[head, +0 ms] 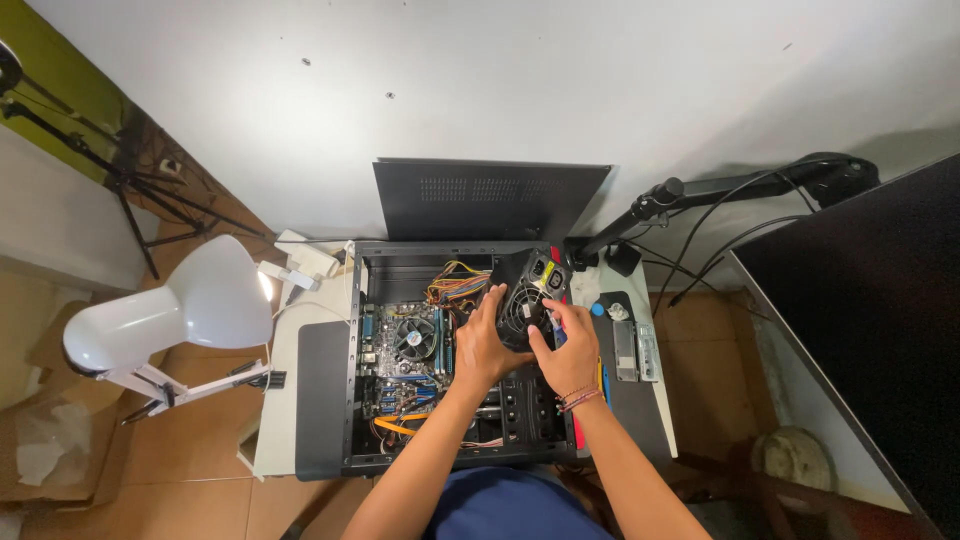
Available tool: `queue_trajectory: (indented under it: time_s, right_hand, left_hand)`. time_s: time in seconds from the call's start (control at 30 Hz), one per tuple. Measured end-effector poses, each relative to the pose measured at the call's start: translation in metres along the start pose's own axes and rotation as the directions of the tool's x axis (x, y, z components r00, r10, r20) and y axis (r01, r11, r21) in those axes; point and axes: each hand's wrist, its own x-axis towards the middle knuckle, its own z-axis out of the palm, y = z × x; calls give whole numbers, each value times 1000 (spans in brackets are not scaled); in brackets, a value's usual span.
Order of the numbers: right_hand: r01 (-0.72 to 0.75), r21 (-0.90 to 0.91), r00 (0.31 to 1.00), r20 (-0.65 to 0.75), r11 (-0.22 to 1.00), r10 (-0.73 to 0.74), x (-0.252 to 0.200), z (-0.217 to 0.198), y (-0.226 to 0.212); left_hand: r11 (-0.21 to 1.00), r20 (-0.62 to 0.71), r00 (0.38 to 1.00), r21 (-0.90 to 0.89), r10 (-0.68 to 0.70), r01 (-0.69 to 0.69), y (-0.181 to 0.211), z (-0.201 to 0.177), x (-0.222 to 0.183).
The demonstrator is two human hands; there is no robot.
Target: Removing the power supply unit (PSU) from an open computer case by unscrewing it.
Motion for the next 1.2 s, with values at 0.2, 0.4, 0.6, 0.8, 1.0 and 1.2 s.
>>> queue_trajectory:
  time_s: [0.2,0.4,0.6,0.8,1.0,1.2]
  right_hand:
    - [50,8,999,-2,999,-50,4,-2,-6]
    - [-194,80,977,-75,978,200,-9,10,28]
    - [-523,568,824,148,636,546,-48,25,100]
    - [-601,588,751,182,542,635,-53,32,66]
    - [-570,669,751,187,478,634,-24,34,34]
    - [-593,656,733,199,467,651,-32,44,41]
  left_hand:
    - [1000,23,1000,-19,21,-21,-8,0,1]
    - [1000,93,996,14,1,-2,-15,-1,3]
    - [985,214,975,147,63,-96,-22,-9,7]
    - [968,212,963,150,168,-202,-34,-6,12]
    - [975,290,946,121,143,-185,-35,-9,15]
    - [984,306,943,72,132,-161,-15,-34,24]
